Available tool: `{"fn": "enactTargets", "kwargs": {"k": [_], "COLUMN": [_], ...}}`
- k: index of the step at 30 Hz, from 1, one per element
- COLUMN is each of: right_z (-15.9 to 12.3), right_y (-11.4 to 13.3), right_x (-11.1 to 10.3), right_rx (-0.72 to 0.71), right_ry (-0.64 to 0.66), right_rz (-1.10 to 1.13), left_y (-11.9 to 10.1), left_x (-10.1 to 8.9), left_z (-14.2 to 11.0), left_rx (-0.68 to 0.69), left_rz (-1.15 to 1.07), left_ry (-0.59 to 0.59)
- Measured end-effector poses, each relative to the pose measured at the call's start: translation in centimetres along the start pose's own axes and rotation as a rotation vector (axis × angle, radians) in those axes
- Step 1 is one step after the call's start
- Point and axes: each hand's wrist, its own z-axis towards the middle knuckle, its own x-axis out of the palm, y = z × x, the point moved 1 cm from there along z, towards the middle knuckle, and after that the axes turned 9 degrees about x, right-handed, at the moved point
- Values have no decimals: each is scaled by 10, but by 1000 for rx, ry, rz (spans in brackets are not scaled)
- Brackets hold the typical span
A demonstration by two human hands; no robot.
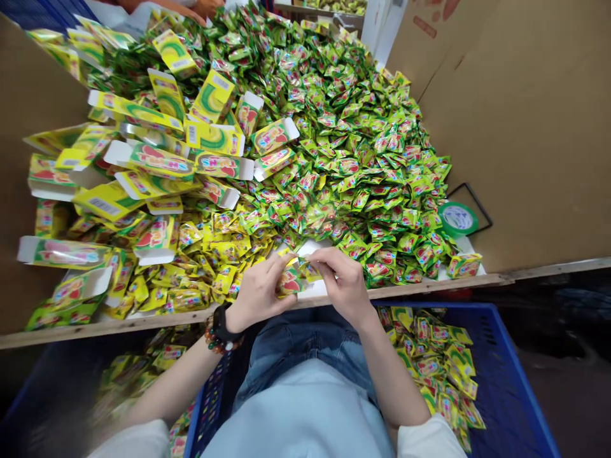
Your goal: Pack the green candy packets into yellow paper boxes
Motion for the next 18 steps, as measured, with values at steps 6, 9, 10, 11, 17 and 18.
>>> {"fn": "enactTargets", "kwargs": {"k": [6, 9, 10, 11, 17, 18], "right_z": [-5, -6, -6, -6, -5, -5], "right_y": [-1, 0, 1, 3, 13, 13], "right_x": [-4, -7, -8, -8, -8, -8], "right_rx": [12, 39, 42, 41, 26, 37], "right_ry": [29, 79, 124, 175, 327, 322], "right_rz": [-61, -86, -107, -127, -124, -123], "left_y": [-2, -5, -6, -7, -13, -14], "left_x": [13, 14, 14, 15, 23, 24], "left_z": [-9, -11, -12, -13, -15, -16], "left_rx": [31, 34, 22, 7, -56, -54], "left_rz": [-111, -145, -156, -168, -229, -233], "left_ry": [-45, -20, -18, -19, -89, -94]}}
